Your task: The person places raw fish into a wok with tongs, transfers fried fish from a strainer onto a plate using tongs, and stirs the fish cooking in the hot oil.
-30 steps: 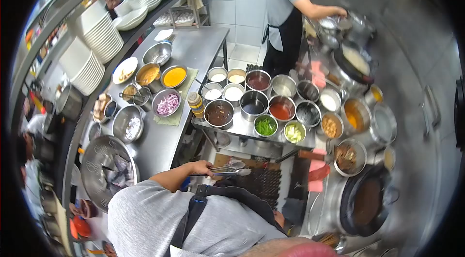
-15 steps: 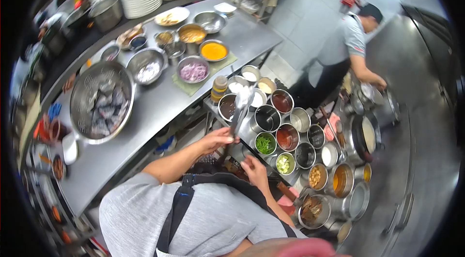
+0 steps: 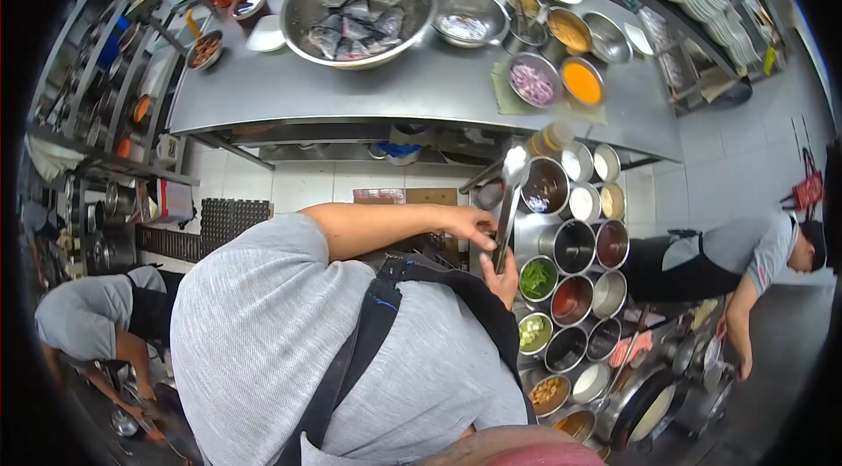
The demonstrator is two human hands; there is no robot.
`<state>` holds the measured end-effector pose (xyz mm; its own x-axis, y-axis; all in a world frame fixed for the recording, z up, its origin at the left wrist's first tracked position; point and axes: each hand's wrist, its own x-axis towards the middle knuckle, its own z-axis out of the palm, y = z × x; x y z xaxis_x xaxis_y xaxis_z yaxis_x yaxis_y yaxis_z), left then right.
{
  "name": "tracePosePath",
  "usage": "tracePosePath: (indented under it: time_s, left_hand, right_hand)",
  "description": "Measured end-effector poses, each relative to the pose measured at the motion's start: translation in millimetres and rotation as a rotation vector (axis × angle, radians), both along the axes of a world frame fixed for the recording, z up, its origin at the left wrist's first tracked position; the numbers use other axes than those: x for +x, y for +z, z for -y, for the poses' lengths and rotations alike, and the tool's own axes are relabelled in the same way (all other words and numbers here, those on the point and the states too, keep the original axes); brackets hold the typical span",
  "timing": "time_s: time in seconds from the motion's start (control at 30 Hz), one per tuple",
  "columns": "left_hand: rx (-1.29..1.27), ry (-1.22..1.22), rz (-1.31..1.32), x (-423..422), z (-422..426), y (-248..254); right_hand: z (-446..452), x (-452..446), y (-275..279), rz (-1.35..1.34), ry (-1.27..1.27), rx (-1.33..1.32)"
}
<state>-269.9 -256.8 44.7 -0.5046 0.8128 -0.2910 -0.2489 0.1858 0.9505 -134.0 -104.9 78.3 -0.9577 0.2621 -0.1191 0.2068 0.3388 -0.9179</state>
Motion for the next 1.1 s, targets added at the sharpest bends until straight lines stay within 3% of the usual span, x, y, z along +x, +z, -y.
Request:
tracePosePath:
  time_s: [0.03,0.1,0.17,0.2,0.23,0.3,0.4,0.5,0.53,0.57,0.67,0.77,0.8,0.83,0.97,1.03,1.1]
  left_hand:
    - [-0.269,-0.092,-0.347,-7.2,23.7,-6.5]
    - [-0.158,0.170,-0.230,-28.4,84.5,-25.3]
    - [-0.425,0.569,-0.361,-52.4,152.4,12.9]
    - [-0.341,0.853,-0.286,-67.7,192.8,-2.9]
    - [-0.501,1.086,-0.310,-80.2,229.9,7.1]
    - [-0.341,1.549,-0.425,-107.4,311.0,12.0]
    - [-0.697,1.783,-0.621,-154.2,403.0,44.9]
    - [-0.654,1.750,-0.423,-221.8,462.9,43.6]
    - [-0.522,1.684,-0.274,-237.9,465.5,54.0]
    - [-0.395,1.612,-0.124,-249.7,462.7,59.5]
    - [-0.418,1.410,-0.063,-276.4,463.0,51.6]
    - [-0.260,1.406,-0.089,-271.5,460.2,47.5]
    - [-0.322,1.381,-0.106,-264.7,455.1,50.8]
    - [-0.333,1.367,-0.095,-257.3,447.7,49.9]
    - [-0.210,1.495,-0.089,-213.4,399.6,53.7]
    - [-0.165,1.476,-0.053,-201.2,383.5,48.8]
    - [-0.131,1.485,-0.071,-186.9,360.0,49.0]
  right_hand:
    - [4.8,1.1,5.5,0.202,0.023,-0.128]
    - [1.9,4.3,-15.6,0.143,0.082,0.166]
    - [-9.4,13.4,-48.5,0.185,0.132,0.264]
    - [-10.3,13.9,-46.4,0.184,0.137,0.262]
    - [-9.4,13.6,-36.8,0.278,0.146,0.288]
    - [-11.0,10.2,-35.7,0.370,0.157,0.314]
    - [-4.1,-2.6,-30.7,0.421,0.093,0.371]
    - [3.5,-22.5,-38.8,0.387,-0.047,0.214]
    - [5.8,-30.0,-31.9,0.356,-0.053,0.293]
    - [20.7,-41.9,-4.8,0.273,-0.081,0.196]
    - [4.0,-46.3,-45.4,0.230,-0.180,0.047]
    - [3.1,-50.3,-38.1,0.329,-0.125,0.231]
    - [2.7,-50.1,-33.9,0.327,-0.124,0.256]
    - [11.7,-56.6,-11.4,0.463,-0.245,0.056]
    - [10.1,-92.5,49.5,-0.036,-0.041,0.648]
    - [17.1,-128.4,85.8,-0.013,0.025,0.486]
    - [40.6,-174.1,126.7,-0.153,0.184,0.622]
